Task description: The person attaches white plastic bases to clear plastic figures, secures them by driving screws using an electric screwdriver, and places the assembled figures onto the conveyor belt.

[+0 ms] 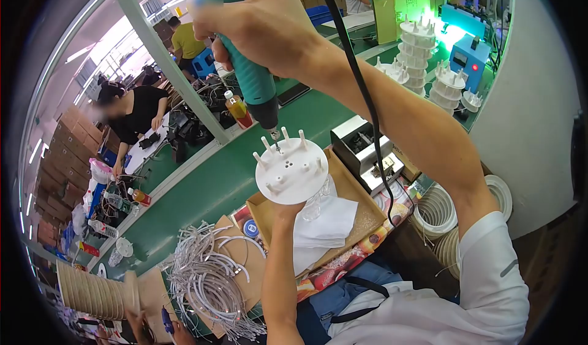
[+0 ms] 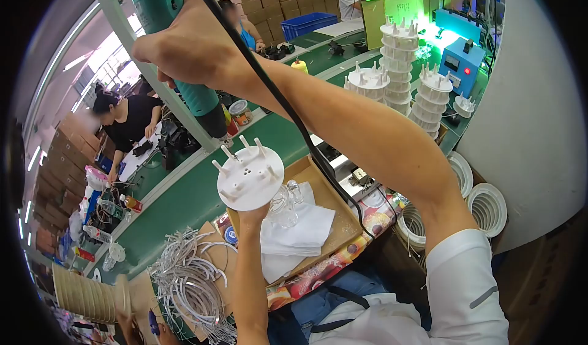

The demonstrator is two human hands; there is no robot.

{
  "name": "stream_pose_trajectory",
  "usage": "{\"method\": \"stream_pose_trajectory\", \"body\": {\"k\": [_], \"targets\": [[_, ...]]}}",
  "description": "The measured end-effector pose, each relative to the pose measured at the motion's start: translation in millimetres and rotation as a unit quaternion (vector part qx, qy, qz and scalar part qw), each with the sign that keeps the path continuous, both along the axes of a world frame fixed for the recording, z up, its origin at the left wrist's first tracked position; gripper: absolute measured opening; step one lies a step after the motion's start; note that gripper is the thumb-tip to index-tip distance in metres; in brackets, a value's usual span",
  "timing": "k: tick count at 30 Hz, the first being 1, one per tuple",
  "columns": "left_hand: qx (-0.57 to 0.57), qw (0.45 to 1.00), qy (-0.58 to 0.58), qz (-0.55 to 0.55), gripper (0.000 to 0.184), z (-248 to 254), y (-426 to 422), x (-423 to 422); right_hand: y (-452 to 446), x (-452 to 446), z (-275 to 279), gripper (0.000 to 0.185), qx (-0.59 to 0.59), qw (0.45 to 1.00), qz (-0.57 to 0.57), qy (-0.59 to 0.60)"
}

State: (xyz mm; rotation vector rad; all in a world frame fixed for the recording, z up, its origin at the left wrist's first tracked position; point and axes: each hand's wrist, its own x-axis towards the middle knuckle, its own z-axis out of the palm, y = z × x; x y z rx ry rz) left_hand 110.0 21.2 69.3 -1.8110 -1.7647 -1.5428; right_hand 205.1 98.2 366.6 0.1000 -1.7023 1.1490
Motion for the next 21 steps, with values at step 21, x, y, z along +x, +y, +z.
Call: {"method": "stream_pose_trajectory", "body": {"k": [21], "targets": [[-0.017,0.998,0.049,0.022,0.056,8.4,-0.2,1.0,10.7,-25.8,-14.2,0.018,0.120,0.989,-0.088,0.011]]}}
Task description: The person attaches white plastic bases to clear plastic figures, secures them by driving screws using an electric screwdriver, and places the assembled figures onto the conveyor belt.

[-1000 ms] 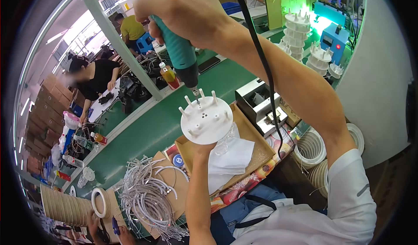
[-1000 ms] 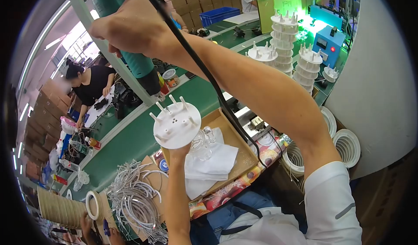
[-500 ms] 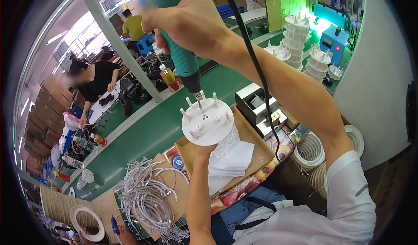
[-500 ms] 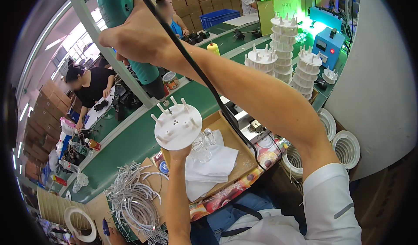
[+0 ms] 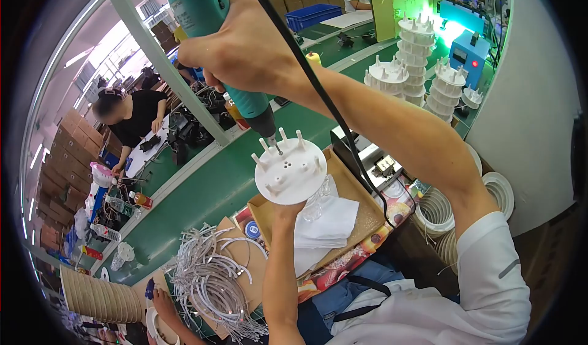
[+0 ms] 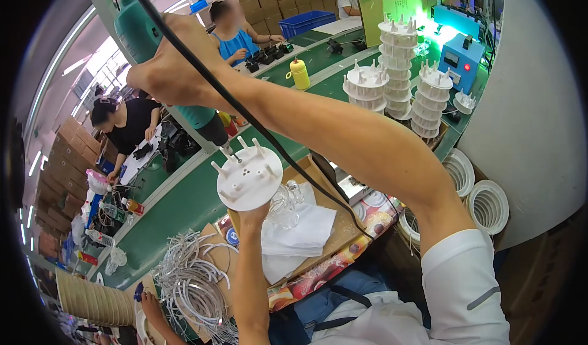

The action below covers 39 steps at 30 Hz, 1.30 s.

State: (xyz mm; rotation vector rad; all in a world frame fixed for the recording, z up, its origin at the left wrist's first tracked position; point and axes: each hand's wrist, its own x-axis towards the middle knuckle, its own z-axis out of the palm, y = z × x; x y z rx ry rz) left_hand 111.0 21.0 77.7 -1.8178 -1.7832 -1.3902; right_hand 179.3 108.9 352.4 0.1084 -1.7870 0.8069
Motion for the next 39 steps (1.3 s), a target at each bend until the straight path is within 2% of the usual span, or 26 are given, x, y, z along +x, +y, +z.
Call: {"method": "stream_pose_trajectory", "body": {"k": [1,2,4,7,8,10,11,13,14,16,18,20,22,23,25,27,29,34,37,39], "targets": [[0.015,1.000,0.021,0.006,0.058,-2.1,1.9,-0.3,1.5,1.0,-1.4,0.018,-0.001,1.000,-0.002,0.003],[0.007,0.992,-0.121,-0.037,0.065,-3.8,2.3,1.4,-0.3,5.0,-1.9,0.018,-0.036,0.999,0.032,-0.007],[-0.001,0.963,-0.258,-0.084,0.071,-9.8,5.2,-0.2,-2.7,12.2,-1.5,0.018,-0.069,0.996,0.062,-0.013],[0.019,0.972,-0.224,-0.064,0.083,-16.7,10.7,-9.7,-0.8,21.9,1.5,0.020,-0.100,0.989,0.107,0.029],[0.040,0.992,-0.115,-0.017,0.078,-17.3,9.9,-11.0,0.2,36.1,10.4,0.019,-0.099,0.991,0.094,0.005],[0.060,0.998,-0.018,0.028,0.072,-29.5,15.5,-22.2,13.7,59.4,18.9,0.009,-0.076,0.985,0.095,0.122],[0.089,0.991,-0.098,-0.023,0.063,-35.9,23.6,-34.0,8.3,87.8,20.2,0.013,-0.086,0.987,0.098,0.091],[0.039,0.990,-0.133,-0.024,0.046,-45.5,26.1,-45.4,21.5,133.5,0.0,0.024,-0.064,0.995,0.065,0.035],[-0.040,0.996,-0.084,0.020,0.039,-28.4,20.0,-40.4,32.1,147.0,-25.1,0.030,-0.066,0.997,0.037,0.019],[-0.048,0.982,-0.168,-0.077,0.053,-30.8,26.2,-37.7,40.8,174.1,-75.2,0.045,-0.104,0.995,-0.011,-0.003],[-0.062,0.954,-0.287,-0.059,0.057,-19.3,25.1,-25.6,50.2,194.8,-125.0,0.057,-0.182,0.981,-0.046,-0.045],[-0.059,0.956,-0.283,-0.056,0.059,-19.2,21.3,-21.8,58.1,203.7,-170.0,0.055,-0.233,0.971,-0.044,-0.036],[-0.062,0.961,-0.265,-0.051,0.062,-10.0,18.8,-14.8,58.5,203.3,-196.3,0.053,-0.219,0.973,-0.065,-0.041],[-0.006,0.961,-0.272,-0.047,0.045,-1.0,19.0,-6.9,58.6,200.4,-203.2,0.052,-0.236,0.970,-0.042,-0.025],[0.069,0.962,-0.262,-0.018,0.025,11.7,19.1,8.6,61.8,196.6,-208.9,0.051,-0.249,0.968,-0.030,-0.007],[0.056,0.969,-0.241,-0.016,0.023,13.1,15.3,5.7,67.1,191.8,-216.5,0.050,-0.237,0.971,-0.030,0.006],[0.046,0.974,-0.221,-0.010,0.021,14.1,13.5,3.9,71.3,187.0,-223.2,0.047,-0.209,0.973,-0.099,-0.018],[0.053,0.982,-0.179,0.013,0.017,16.5,11.3,8.4,73.5,180.7,-230.9,0.044,-0.231,0.964,-0.112,-0.073],[0.060,0.977,-0.203,0.011,0.017,17.6,12.5,9.6,72.8,181.9,-226.7,0.047,-0.246,0.964,-0.069,-0.077],[0.056,0.977,-0.204,-0.008,0.020,11.3,13.7,2.1,65.5,187.2,-208.3,0.050,-0.306,0.949,-0.011,-0.078]]}}
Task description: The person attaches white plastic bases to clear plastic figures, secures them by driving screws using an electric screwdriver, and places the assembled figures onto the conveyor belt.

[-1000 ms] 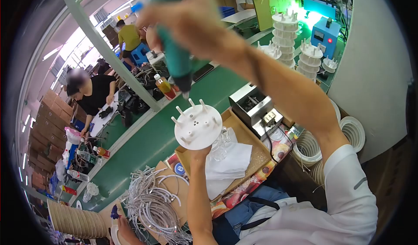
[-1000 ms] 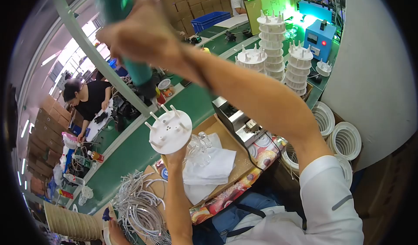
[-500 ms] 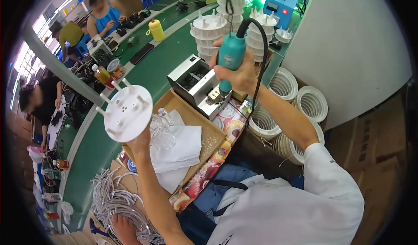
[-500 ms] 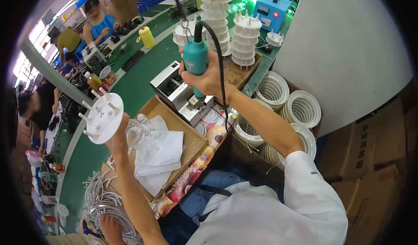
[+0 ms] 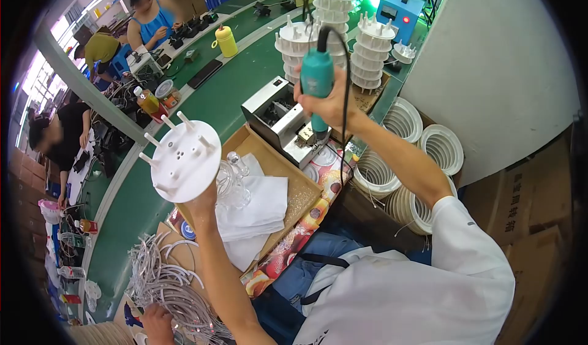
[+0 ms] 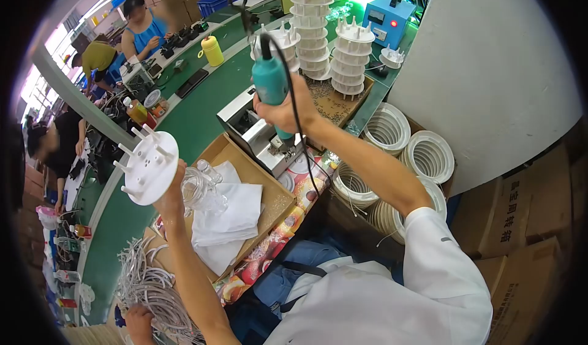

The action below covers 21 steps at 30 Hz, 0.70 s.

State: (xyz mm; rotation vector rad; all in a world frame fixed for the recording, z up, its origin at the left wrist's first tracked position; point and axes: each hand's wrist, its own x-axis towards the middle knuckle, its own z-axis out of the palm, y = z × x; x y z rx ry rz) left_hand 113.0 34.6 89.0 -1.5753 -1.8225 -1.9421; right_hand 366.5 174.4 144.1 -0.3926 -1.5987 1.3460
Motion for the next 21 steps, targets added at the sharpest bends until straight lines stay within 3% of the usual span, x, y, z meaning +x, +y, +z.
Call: {"method": "stream_pose_trajectory", "body": {"k": [5,7,8,10,11,12,14,19,21], "targets": [[-0.018,1.000,-0.007,0.018,0.032,-10.0,-1.7,0.2,-18.0,-0.1,85.5,0.054,0.070,0.996,-0.007,0.051],[-0.039,0.999,0.006,0.011,0.043,-21.6,-1.2,-6.1,-22.5,-8.3,118.1,0.045,0.096,0.989,0.022,0.108],[-0.053,0.995,0.074,0.046,0.046,-24.2,0.3,-8.8,-23.0,-16.0,135.0,0.035,0.103,0.985,0.026,0.137],[-0.126,0.991,-0.034,0.014,0.054,-21.2,-1.8,-15.1,-46.7,-30.3,178.6,0.024,0.065,0.982,0.012,0.175],[-0.100,0.989,-0.109,-0.005,0.057,-26.9,0.6,-9.6,-58.5,-35.6,194.8,0.022,0.043,0.982,0.007,0.182],[-0.097,0.990,-0.101,0.002,0.057,-26.5,0.3,-6.8,-70.2,-40.9,210.9,0.021,0.020,0.982,0.002,0.190],[-0.062,0.987,0.147,0.023,0.061,-24.4,-1.1,-1.4,-72.5,-51.6,229.1,0.022,0.055,0.981,0.038,0.182],[-0.038,0.990,0.128,-0.045,0.062,-19.5,-1.9,1.6,-73.0,-81.9,238.8,0.023,0.143,0.976,0.112,0.122],[-0.036,0.989,0.141,-0.005,0.060,-9.1,3.3,0.9,-74.1,-87.3,236.1,0.024,0.150,0.974,0.130,0.105]]}}
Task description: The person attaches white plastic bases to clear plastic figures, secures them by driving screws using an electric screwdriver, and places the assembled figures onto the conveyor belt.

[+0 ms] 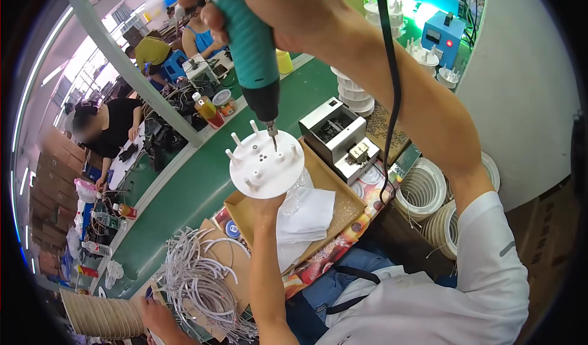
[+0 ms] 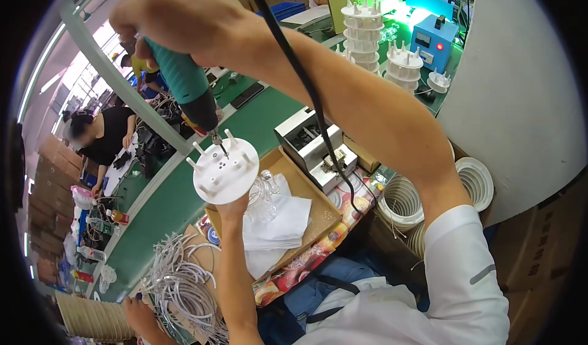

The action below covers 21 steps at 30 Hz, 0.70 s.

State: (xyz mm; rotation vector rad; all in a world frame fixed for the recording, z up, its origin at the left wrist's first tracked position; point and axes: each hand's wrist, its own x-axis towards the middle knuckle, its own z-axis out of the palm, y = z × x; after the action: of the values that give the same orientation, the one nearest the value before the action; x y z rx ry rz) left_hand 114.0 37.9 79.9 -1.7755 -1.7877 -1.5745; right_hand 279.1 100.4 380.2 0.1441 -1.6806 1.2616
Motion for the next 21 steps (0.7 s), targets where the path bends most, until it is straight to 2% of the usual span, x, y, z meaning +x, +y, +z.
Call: {"method": "stream_pose_trajectory", "body": {"k": [2,8,10,14,20,21], "targets": [[-0.030,0.999,0.031,-0.034,0.060,1.8,-9.1,12.9,-0.3,-3.9,-2.5,0.024,0.006,1.000,0.008,-0.014],[0.016,0.998,-0.039,-0.042,0.058,-1.4,-5.4,10.0,2.9,-6.6,-8.1,0.026,0.014,0.999,0.012,-0.031],[0.023,1.000,0.018,-0.011,0.057,-5.4,-4.1,5.6,1.4,-7.2,-9.0,0.026,0.008,0.999,0.018,-0.028],[0.001,0.998,0.058,0.018,0.057,-6.7,-5.4,4.8,0.8,-8.3,-11.9,0.024,0.005,1.000,0.010,-0.024],[0.009,0.999,-0.032,-0.023,0.056,-5.3,-5.3,6.6,4.6,-16.5,-17.7,0.020,0.034,0.999,-0.014,-0.007],[0.013,0.999,0.037,-0.003,0.056,-1.8,-5.4,6.2,4.8,-17.9,-19.1,0.019,0.040,0.999,-0.019,-0.003]]}}
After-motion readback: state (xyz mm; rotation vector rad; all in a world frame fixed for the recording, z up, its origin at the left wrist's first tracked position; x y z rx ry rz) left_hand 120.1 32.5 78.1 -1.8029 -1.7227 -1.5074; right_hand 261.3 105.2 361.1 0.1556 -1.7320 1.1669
